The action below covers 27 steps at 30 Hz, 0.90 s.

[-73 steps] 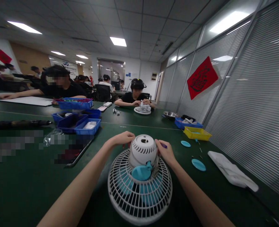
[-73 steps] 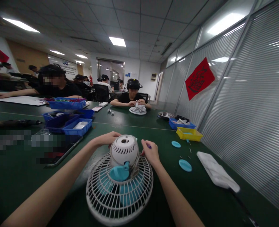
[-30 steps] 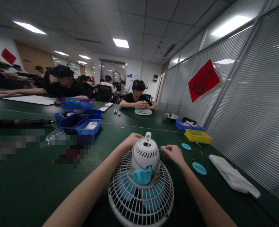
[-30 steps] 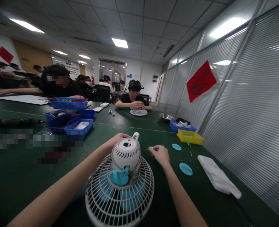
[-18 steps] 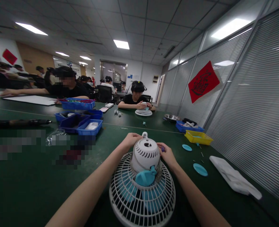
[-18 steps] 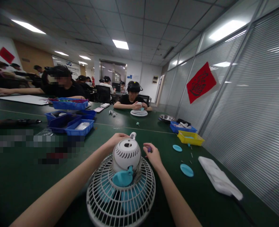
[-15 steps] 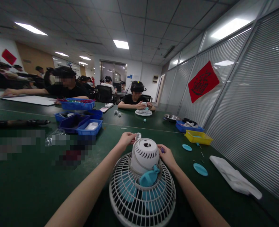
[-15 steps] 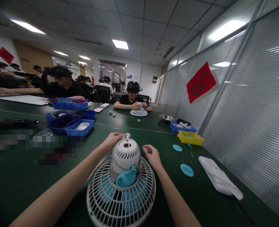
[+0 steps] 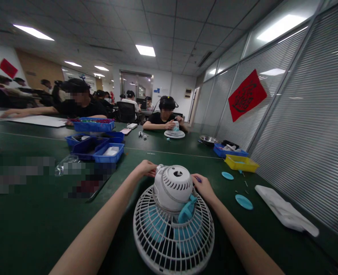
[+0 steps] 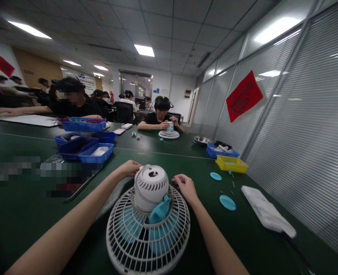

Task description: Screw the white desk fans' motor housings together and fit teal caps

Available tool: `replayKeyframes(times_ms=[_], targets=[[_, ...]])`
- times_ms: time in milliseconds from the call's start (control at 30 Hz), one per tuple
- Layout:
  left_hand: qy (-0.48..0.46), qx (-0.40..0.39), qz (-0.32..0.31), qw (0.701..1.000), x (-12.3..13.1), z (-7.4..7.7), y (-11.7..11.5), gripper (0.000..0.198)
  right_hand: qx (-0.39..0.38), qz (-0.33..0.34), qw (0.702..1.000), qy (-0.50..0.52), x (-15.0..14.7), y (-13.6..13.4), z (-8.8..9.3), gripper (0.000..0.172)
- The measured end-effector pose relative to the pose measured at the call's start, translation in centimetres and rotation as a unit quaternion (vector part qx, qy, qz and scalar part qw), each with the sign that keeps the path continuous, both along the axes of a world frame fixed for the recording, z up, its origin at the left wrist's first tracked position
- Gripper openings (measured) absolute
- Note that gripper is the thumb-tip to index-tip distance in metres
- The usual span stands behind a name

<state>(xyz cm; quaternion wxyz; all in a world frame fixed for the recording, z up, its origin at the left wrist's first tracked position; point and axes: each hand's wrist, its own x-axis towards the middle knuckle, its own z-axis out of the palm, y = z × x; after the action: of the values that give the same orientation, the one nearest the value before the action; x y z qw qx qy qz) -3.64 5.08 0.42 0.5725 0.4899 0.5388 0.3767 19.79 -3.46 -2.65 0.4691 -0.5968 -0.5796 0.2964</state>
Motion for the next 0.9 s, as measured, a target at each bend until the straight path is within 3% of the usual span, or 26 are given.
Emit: replayKeyframes(times_ms=[167, 300, 367, 567, 900], targets=[[-0.071, 0.043, 0.042, 0.996, 1.0, -0.2, 0.0, 0.023, -0.007, 0.006, 1.0, 0.014, 0.3, 0.1, 0.0, 0.024], [-0.144, 0.122, 0.113, 0.976, 1.5, 0.5, 0.5, 0.019, -0.02, 0.024, 0.999, 0.039, 0.5, 0.1, 0.1, 0.023], [-0.157, 0.143, 0.121, 0.97, 1.5, 1.0, 0.6, 0.023, -0.023, 0.03, 0.998, 0.047, 0.6, 0.1, 0.2, 0.022], [-0.109, 0.138, 0.037, 0.984, 1.2, 1.3, -0.3, 0.026, -0.025, 0.031, 0.998, 0.045, 0.7, 0.1, 0.2, 0.018], [0.104, 0.148, -0.055, 0.982, 1.2, 1.5, -0.5, 0.023, -0.007, 0.037, 0.999, 0.009, 0.8, 0.4, -0.3, 0.018]])
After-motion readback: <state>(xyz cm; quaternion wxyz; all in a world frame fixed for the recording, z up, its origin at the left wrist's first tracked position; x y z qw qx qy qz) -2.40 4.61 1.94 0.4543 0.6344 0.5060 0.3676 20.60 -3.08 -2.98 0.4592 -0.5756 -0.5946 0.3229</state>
